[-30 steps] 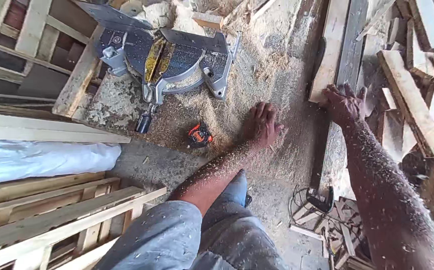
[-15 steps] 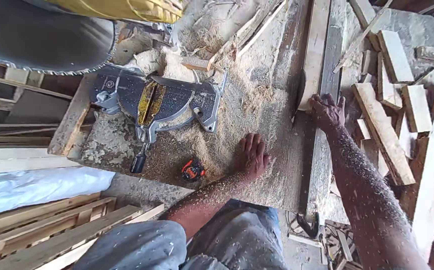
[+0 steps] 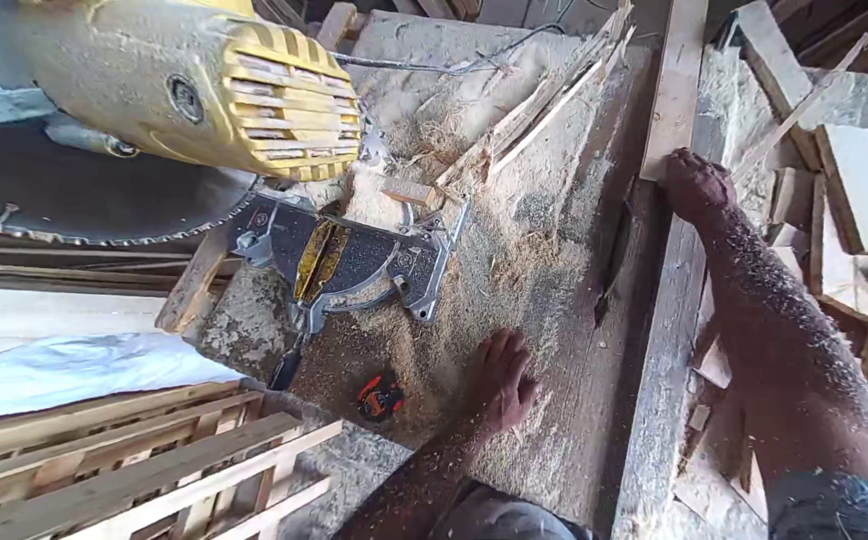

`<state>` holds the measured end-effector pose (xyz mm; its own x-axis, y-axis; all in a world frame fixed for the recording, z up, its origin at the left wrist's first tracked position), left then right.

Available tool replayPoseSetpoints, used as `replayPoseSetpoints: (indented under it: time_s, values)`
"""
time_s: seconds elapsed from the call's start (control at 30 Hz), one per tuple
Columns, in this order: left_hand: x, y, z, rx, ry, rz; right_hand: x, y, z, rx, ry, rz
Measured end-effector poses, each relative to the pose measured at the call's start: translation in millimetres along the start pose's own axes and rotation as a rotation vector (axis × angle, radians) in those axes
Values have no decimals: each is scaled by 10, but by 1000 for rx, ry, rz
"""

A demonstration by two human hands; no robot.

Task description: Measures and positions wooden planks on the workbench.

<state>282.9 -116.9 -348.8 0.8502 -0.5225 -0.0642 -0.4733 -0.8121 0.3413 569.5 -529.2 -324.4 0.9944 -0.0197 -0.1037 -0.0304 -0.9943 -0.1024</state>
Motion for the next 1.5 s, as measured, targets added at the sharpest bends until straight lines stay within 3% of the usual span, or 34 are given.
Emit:
replayPoseSetpoints:
  time_s: [0.07,0.23,0.4,0.47,0.53,0.63,0.73,0.83,0.93,1.0,1.03,1.1,1.2,1.23,1.3,1.37,1.5]
  values:
    - [-4,-6,6,6,20,7,106,-24,-164,-43,-54,8]
    - [-13,-4,31,6,70,22,265,-44,-495,-100,-60,293]
    - [-53,-15,47,13,99,40,-271,110,-1193,81,88,229]
    - [-65,6,58,23,96,27,-919,144,-1469,168,159,258]
    - [-60,31,39,27,86,9,-1876,-12,-1687,250,212,311]
    - [-92,29,16,54,83,33,-3688,-506,-1741,350,322,435]
    - [-248,118,-49,-65,169,177,-5515,-1167,-1551,466,530,467]
    - [-336,572,-183,-453,54,190,-6957,-1919,-1295,754,588,565]
    - [-301,1583,-279,-1175,-262,15,-7908,-2559,-1149,903,632,662]
    - [-175,2246,-281,-1622,-521,-115,-8258,-2903,-1123,771,575,659]
    - [-122,2481,-287,-1769,-570,-185,-8427,-3027,-999,666,549,658]
    - [-102,2807,-316,-1880,-560,-157,-8736,-3128,-688,501,617,691]
    - [-422,3103,-404,-2067,-679,30,-9202,-2993,-93,404,606,769]
    - [-568,3155,-472,-2107,-716,127,-9344,-2892,184,411,506,855]
    - [-876,3163,-660,-2134,-726,312,-9552,-2574,807,532,112,1064]
    - [-1042,3218,-885,-2047,-658,453,-9682,-1871,1238,645,8,1204]
    - [-1194,3090,-1140,-1791,-369,597,-9493,43,1572,822,296,1347]
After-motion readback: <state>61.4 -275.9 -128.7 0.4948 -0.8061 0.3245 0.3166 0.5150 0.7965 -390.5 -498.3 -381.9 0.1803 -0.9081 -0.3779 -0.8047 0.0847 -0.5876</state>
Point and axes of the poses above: each hand's wrist, its own x-axis towards the middle knuckle, its own z-axis out of the palm, y = z × x, the point moved 7 cm from there along x, towards the middle knuckle, and after that the axes turned 1 degree about -z, right-handed, at the moved point
